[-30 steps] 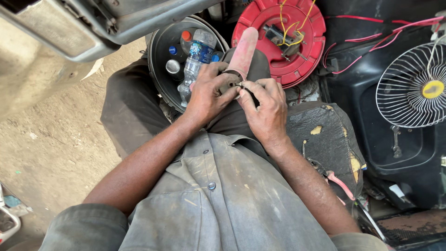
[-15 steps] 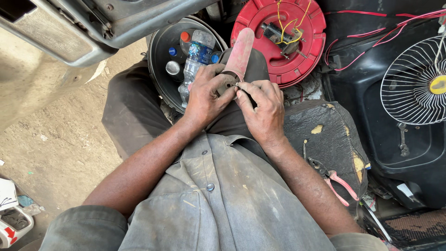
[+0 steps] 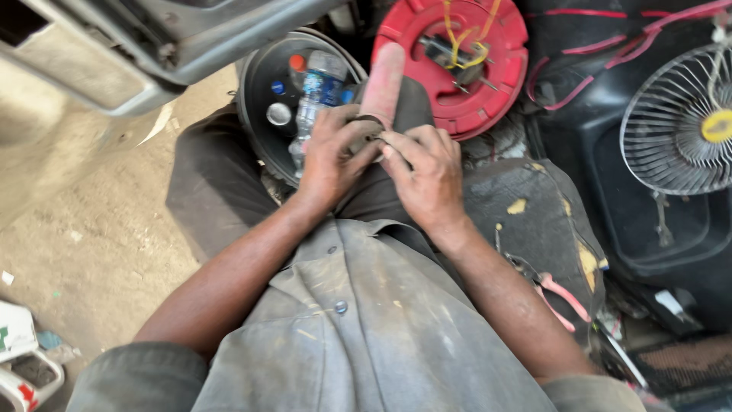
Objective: The person sits inside a vehicle cabin and uses a screwdriver to scrape and clean a pink plastic fan blade. They then insert a small cylindrical object into the center hub of the blade and continue scraping the hub area with the screwdriver.
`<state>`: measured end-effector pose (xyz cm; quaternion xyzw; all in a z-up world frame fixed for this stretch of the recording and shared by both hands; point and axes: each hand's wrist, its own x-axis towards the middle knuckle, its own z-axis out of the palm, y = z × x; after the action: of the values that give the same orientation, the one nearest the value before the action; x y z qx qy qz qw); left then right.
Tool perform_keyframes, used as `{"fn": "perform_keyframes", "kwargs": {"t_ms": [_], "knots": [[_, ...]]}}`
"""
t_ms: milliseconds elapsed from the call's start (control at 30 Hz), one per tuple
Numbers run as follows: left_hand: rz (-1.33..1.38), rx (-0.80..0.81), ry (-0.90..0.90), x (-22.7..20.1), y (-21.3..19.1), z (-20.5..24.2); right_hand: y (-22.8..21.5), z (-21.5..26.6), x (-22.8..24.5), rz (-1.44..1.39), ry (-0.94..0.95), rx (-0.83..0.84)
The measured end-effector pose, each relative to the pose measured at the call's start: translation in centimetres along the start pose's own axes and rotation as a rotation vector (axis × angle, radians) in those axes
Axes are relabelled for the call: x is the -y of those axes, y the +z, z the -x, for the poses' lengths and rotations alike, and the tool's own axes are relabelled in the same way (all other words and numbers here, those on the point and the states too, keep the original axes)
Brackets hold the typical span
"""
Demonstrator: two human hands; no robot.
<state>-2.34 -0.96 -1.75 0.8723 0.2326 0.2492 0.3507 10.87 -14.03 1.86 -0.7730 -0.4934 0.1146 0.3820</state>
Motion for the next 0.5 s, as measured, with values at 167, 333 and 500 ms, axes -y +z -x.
{"fn": "perform_keyframes", "kwargs": {"t_ms": [167,333,500], "knots": [[-0.038,0.017,-0.005,-0.5,-0.4,0.0,0.6,0.4,-0.3,0.016,0.004,-0.058],[-0.071,0.082,0.03,-0.9,-0.6,0.0,1.1,1.1,-0.6,-0.026,0.039,-0.101],[-0.099,0.032,0.065,-0.8,-0.3,-0.1,0.9,0.6,-0.3,-0.01,0.015,-0.094]]}}
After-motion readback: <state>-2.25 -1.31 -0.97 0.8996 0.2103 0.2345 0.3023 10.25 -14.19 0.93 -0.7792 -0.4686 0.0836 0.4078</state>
